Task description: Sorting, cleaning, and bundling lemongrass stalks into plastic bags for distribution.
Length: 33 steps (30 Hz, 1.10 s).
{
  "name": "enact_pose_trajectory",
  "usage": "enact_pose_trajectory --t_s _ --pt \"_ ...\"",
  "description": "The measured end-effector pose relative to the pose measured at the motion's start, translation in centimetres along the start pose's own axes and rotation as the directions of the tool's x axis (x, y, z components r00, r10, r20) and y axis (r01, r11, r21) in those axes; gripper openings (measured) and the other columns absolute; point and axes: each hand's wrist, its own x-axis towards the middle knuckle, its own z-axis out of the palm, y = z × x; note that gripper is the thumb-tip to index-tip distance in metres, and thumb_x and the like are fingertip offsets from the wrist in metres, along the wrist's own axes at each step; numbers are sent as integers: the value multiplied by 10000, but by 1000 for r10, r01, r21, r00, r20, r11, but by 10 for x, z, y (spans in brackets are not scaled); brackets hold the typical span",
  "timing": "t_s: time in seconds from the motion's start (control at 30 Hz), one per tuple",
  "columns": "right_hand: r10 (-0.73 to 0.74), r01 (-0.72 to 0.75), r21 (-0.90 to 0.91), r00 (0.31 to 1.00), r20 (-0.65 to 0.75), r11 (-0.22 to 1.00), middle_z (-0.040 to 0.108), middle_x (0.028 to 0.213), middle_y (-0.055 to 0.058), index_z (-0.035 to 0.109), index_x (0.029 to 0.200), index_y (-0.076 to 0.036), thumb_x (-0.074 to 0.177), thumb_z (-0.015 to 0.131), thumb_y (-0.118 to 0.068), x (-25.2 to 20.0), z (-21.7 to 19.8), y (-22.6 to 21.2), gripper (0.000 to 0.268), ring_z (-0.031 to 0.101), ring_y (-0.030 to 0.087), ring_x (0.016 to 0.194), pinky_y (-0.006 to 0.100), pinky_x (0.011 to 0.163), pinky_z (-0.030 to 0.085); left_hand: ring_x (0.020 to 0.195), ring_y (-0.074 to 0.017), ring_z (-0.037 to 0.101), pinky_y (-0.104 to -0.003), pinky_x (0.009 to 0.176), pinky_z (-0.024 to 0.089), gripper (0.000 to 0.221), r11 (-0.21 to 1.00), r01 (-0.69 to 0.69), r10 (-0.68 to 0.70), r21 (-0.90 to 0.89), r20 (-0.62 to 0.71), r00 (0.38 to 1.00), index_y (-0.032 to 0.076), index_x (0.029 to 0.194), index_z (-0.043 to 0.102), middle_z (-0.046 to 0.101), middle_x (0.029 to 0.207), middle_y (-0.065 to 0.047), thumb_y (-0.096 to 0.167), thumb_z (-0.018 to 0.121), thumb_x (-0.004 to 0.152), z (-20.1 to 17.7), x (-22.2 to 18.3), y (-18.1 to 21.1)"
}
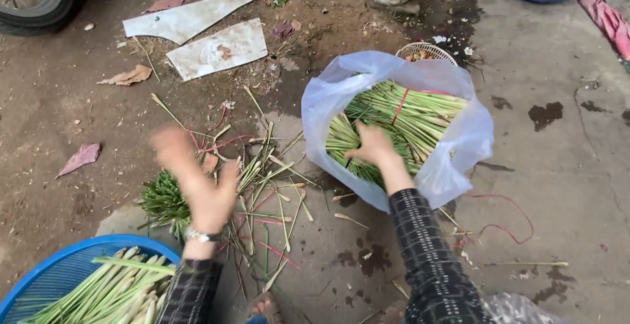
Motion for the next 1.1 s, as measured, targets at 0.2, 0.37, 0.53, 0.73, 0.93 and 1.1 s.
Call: enact_pose_trajectory --t_s 0.2,0.37,0.53,0.73,0.93,1.1 --pt "102 -64 -346 991 92 936 556 1379 202 -26 1658 -190 751 751 -703 2 62 -9 1299 495 369 1339 597 1153 324 1364 -417 518 -654 1182 270 502 845 -436 469 -311 823 322 245 1459 527 636 1358 -143 293 642 972 168 -31 40" --pt "42 -53 -150 996 -81 987 593 1259 195 96 1649 -145 729 810 -355 -47 12 -35 1184 500 362 1248 528 1011 323 1080 -277 683 -452 1018 383 412 719 -610 140 332 790 596 194 905 804 672 1215 -115 533 571 914 216 -67 -58" --pt "-114 54 -219 955 -274 974 607 1160 151 322 1576 -75 679 855 -337 -85 -15 -26 1075 521 319 1167 512 978 339 1122 -251 655 -437 1062 394 366 820 -464 111 336 701 705 97 1221 570 624 1165 -112 320 555 931 176 -47 -19" --pt "-374 202 -317 579 -725 927 562 1048 82 563 1445 -67 475 946 -186 -157 -81 1 1049 524 263 1021 454 910 340 1337 -504 493 -606 1110 371 685 997 76 -34 -33 673 739 -103 1560 249 446 1468 -384 35 428 914 165 -2 47" --pt "211 402 354 359 -909 844 613 1071 146 635 1270 -28 715 950 -115 -191 -125 28 644 636 305 927 386 827 504 1291 -451 528 -655 1130 302 641 942 -315 128 118 740 660 -7 1526 341 524 1384 -298 95 510 916 183 -29 45" --pt "705 846 458 149 -693 272 394 1500 235 254 1497 -67 1091 905 -311 -203 -137 99 804 548 328 1294 510 1168 424 1393 -295 510 -670 1187 95 438 647 -749 59 141 971 234 415 1279 691 641 1391 -26 214 605 900 185 -73 43"
